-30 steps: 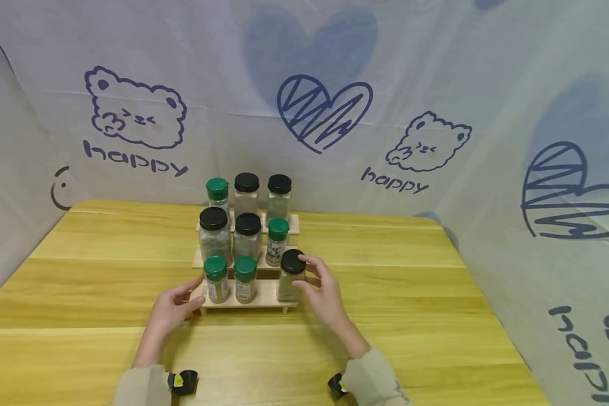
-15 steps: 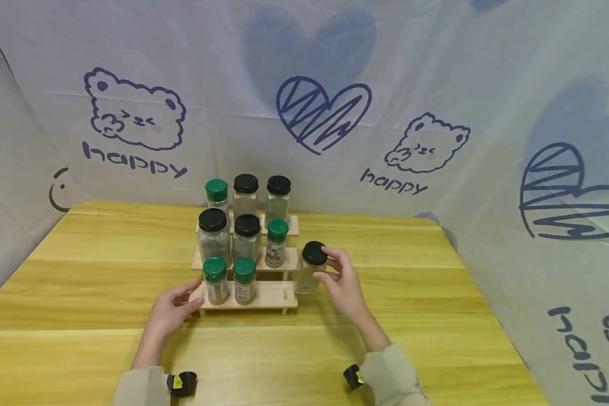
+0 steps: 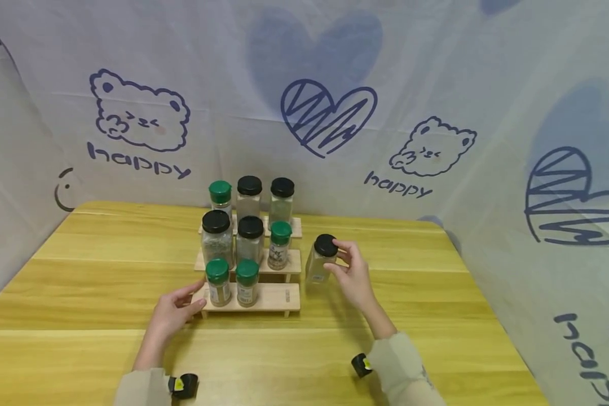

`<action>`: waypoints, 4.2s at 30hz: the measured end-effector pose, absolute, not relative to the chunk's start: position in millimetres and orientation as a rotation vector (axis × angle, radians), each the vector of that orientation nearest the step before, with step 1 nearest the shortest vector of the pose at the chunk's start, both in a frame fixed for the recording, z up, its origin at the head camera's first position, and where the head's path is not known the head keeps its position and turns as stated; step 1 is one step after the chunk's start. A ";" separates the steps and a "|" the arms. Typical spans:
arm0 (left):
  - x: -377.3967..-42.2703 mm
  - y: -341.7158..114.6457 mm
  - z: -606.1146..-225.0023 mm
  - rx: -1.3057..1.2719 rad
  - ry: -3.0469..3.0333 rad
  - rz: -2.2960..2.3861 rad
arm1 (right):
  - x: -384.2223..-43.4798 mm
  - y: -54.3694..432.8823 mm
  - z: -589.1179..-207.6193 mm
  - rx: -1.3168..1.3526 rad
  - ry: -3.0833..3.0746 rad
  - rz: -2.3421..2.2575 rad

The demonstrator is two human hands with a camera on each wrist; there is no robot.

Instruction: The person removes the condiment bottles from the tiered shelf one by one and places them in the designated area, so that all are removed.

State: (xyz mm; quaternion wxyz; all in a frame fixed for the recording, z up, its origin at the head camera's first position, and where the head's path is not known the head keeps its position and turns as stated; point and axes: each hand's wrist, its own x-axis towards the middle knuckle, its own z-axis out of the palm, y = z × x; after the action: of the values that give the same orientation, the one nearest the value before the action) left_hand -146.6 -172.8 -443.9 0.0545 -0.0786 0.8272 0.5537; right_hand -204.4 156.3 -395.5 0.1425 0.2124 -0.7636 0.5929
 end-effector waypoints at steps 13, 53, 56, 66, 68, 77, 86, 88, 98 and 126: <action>-146.2 -172.4 -441.9 -0.237 2.488 1.735 | -234.5 147.4 -409.1 0.559 -2.207 1.724; -145.2 -174.1 -444.9 -0.246 2.442 1.812 | -286.4 131.8 -434.9 0.442 -2.369 1.686; -145.3 -174.1 -444.7 -0.247 2.442 1.815 | -286.8 132.6 -435.0 0.446 -2.361 1.703; -144.6 -172.9 -441.9 -0.249 2.453 1.800 | -286.6 137.6 -435.8 0.490 -2.339 1.728; -143.9 -172.9 -441.7 -0.248 2.457 1.792 | -285.4 139.1 -435.4 0.491 -2.352 1.732; -143.9 -173.1 -442.3 -0.250 2.463 1.778 | -277.6 145.5 -435.6 0.411 -2.378 1.680; -144.0 -172.6 -442.9 -0.255 2.464 1.776 | -264.2 146.0 -433.8 0.289 -2.280 1.696; -143.9 -172.4 -443.0 -0.255 2.459 1.778 | -261.2 146.3 -433.5 0.274 -2.261 1.689; -143.7 -172.8 -444.0 -0.272 2.444 1.784 | -234.9 141.9 -420.2 0.265 -2.119 1.784; -144.7 -174.5 -442.9 -0.270 2.453 1.774 | -183.2 94.6 -421.1 0.353 -1.980 1.945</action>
State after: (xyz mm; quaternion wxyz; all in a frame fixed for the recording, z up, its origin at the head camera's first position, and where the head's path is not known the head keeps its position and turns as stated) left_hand -144.7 -174.5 -442.9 0.0512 -0.0886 0.8061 0.5828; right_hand -183.2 94.6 -421.1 0.1707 0.1241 -0.6973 0.6850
